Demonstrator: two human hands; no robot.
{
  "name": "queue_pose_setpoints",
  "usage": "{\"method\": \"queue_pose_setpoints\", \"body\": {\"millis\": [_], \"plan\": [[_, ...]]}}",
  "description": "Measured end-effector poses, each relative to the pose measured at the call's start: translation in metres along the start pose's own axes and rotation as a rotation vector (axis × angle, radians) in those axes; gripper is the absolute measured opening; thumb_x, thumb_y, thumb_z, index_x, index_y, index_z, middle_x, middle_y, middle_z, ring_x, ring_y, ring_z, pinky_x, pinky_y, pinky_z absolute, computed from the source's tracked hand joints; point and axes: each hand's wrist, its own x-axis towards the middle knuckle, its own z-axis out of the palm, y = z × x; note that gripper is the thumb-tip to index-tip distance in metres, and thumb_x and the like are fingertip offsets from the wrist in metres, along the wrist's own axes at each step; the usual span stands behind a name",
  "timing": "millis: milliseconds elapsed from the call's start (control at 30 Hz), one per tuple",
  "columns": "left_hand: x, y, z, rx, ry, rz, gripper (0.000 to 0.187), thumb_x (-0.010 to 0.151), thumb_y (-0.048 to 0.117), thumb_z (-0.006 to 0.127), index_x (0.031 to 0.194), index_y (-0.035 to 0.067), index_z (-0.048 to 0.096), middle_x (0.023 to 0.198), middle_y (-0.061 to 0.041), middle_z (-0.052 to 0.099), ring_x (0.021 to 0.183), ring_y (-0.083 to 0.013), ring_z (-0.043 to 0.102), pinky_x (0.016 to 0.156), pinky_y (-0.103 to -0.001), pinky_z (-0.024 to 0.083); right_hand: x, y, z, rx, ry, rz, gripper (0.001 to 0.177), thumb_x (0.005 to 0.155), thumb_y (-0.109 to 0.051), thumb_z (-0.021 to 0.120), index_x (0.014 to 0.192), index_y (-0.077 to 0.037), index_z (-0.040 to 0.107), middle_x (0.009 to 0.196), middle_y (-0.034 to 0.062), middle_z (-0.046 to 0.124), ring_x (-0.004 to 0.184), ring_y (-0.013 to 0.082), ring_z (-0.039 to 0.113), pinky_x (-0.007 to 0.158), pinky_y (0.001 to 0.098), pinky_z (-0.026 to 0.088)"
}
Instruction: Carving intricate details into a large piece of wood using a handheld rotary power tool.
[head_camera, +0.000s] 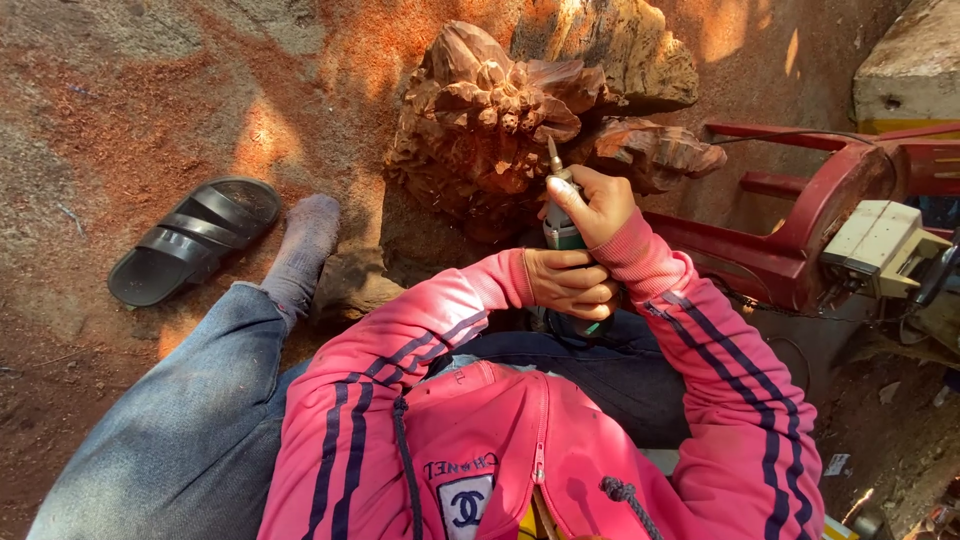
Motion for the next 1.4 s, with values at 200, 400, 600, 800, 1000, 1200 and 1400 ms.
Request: {"method": "queue_pose_setpoints", "body": {"millis": [200,400,600,800,1000,1200,1400], "plan": [[0.011,-0.002,0.001,0.004,0.011,0.002,0.014,0.102,0.026,0.053,0.089,0.027,0.057,0.093,0.005,0.062,0.095,-0.0152,0.062,0.097,-0.032,0.052,-0.002,0.005,-0.010,0.021,0.004,0.022,0.036,0.108,-0.040,0.058,0.087,-0.013,0.069,0.063,0.0135,0.066,0.062,0.0316,0.066,0.058,0.0382,0.052],[0.015,-0.005,-0.002,-0.001,0.011,0.005,0.012,0.102,0.023,0.053,0.091,0.025,0.057,0.093,0.002,0.062,0.095,-0.0174,0.062,0.096,-0.034,0.054,0.000,-0.003,-0.011,0.049,-0.001,0.042,0.035,0.109,-0.037,0.057,0.086,-0.013,0.071,0.062,0.0128,0.067,0.060,0.0286,0.065,0.059,0.0362,0.052],[0.008,-0.001,0.000,0.037,0.015,-0.016,0.015,0.102,0.025,0.053,0.088,0.025,0.056,0.094,0.003,0.061,0.094,-0.0176,0.061,0.095,-0.034,0.053,0.004,0.012,-0.003,-0.012,-0.029,0.034,0.037,0.107,-0.040,0.064,0.082,-0.013,0.068,0.061,0.0134,0.063,0.060,0.0237,0.063,0.058,0.0370,0.050],[0.001,-0.001,0.002,0.087,-0.012,-0.025,0.017,0.104,0.031,0.051,0.089,0.027,0.057,0.095,0.004,0.061,0.095,-0.0165,0.062,0.098,-0.034,0.051,0.011,0.012,-0.002,0.006,-0.068,0.012,0.036,0.107,-0.039,0.063,0.085,-0.011,0.068,0.062,0.0144,0.064,0.061,0.0242,0.064,0.060,0.0368,0.050],[-0.004,-0.001,0.003,0.106,-0.023,-0.023,0.016,0.105,0.033,0.048,0.092,0.028,0.057,0.098,0.006,0.062,0.097,-0.0154,0.063,0.099,-0.033,0.051,0.013,0.014,-0.003,0.021,-0.072,0.010,0.035,0.107,-0.039,0.064,0.084,-0.013,0.068,0.060,0.0142,0.063,0.061,0.0238,0.065,0.058,0.0359,0.050],[0.024,0.007,0.004,0.149,-0.034,-0.058,0.018,0.106,0.026,0.045,0.094,0.026,0.058,0.098,0.004,0.062,0.096,-0.0165,0.062,0.095,-0.033,0.052,0.012,-0.014,-0.017,-0.010,-0.187,0.031,0.033,0.105,-0.037,0.064,0.081,-0.015,0.067,0.059,0.0112,0.066,0.061,0.0209,0.065,0.060,0.0358,0.052],[0.069,0.007,0.031,0.146,0.030,-0.129,0.016,0.104,0.023,0.048,0.093,0.019,0.059,0.096,-0.002,0.061,0.095,-0.0234,0.062,0.092,-0.039,0.052,0.017,-0.026,-0.061,-0.048,-0.306,0.101,0.040,0.106,-0.037,0.061,0.078,-0.009,0.063,0.060,0.0129,0.066,0.064,0.0168,0.056,0.061,0.0409,0.051]]}}
